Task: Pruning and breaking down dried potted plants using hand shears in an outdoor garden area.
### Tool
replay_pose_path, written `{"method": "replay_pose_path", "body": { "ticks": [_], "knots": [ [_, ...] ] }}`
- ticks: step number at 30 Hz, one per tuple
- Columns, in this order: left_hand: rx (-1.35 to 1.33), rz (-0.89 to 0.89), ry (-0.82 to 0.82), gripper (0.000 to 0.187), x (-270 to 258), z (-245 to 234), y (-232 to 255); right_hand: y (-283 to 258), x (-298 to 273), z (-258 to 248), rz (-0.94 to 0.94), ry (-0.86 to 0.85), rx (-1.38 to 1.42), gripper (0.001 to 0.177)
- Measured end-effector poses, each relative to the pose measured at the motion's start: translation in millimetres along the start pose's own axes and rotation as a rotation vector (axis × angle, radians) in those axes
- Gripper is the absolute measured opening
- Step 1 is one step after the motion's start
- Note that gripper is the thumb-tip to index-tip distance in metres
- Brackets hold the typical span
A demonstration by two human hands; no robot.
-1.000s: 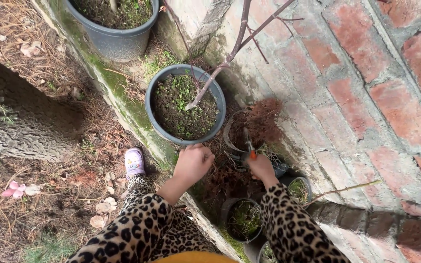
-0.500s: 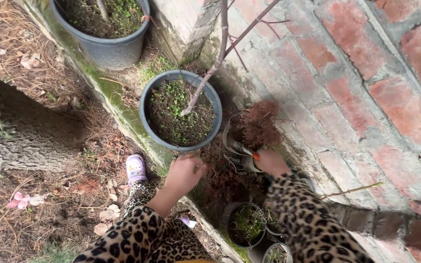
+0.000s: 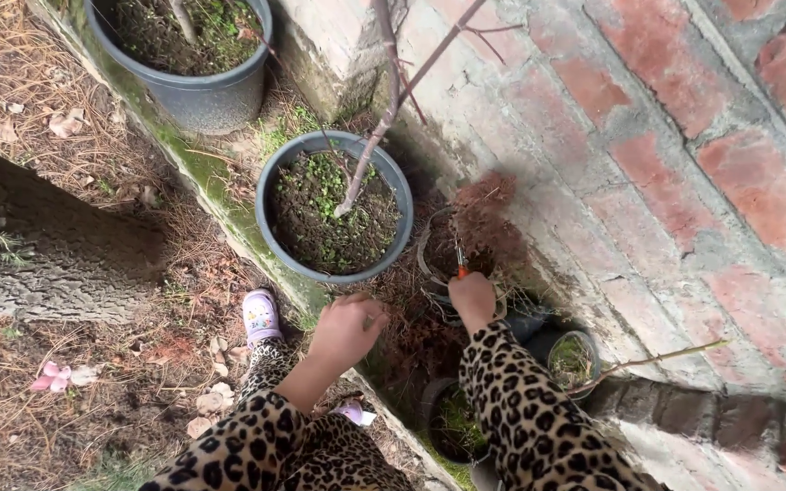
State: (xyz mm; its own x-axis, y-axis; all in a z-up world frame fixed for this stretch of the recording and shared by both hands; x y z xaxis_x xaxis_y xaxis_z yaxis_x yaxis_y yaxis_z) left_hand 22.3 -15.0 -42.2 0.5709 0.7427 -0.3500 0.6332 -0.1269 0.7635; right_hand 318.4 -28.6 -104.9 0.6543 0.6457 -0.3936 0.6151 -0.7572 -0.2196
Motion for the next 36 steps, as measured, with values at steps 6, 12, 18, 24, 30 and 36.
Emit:
{"method": "replay_pose_path", "body": {
  "ticks": [6,12,18,24,30,36],
  "knots": [
    [0.044,-0.023,0.004,0.028,1.7,15.8,-5.3,-15.3,-34.5,-21.6,-0.015,-0.146,0.022,0.046],
    [-0.005,-0.029,-0.019,0.026,-12.8,-7.6,8.7,-14.8,11.5,-0.7,0.079,-0.143,0.283,0.041],
    [0.031,-0.049,0.003,0.027,-3.4,4.2,-27.1,-6.8,36.9,-15.8,-0.084,-0.26,-0.13,0.023],
    [0.023,0.014,-0.027,0.025,5.8,14.3,-14.2,7.5,8.0,-83.2,-0.275,-0.369,-0.619,0.027],
    [0.004,0.066,-0.045,0.028,6.9,1.4,-0.9,39.6,-0.1,-131.3,-0.521,-0.148,-0.877,0.016],
    [0.022,0.056,-0.116,0.026,12.7,9.4,9.9,22.6,-1.3,-95.0,-0.384,-0.08,-0.501,0.023]
  ]
}}
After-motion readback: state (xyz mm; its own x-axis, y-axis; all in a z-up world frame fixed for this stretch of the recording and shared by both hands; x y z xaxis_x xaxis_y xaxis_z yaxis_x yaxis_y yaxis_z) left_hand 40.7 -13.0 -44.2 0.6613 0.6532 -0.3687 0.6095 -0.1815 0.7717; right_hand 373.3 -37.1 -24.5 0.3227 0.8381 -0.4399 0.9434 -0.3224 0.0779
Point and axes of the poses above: each hand's wrist, its own x-axis towards the middle knuckle, its own z-axis out of the palm, y = z × x, the point moved 3 cm from there along x, towards the middle knuckle, and after that the axes turned 2 degrees about -x, right-handed, at the moved point
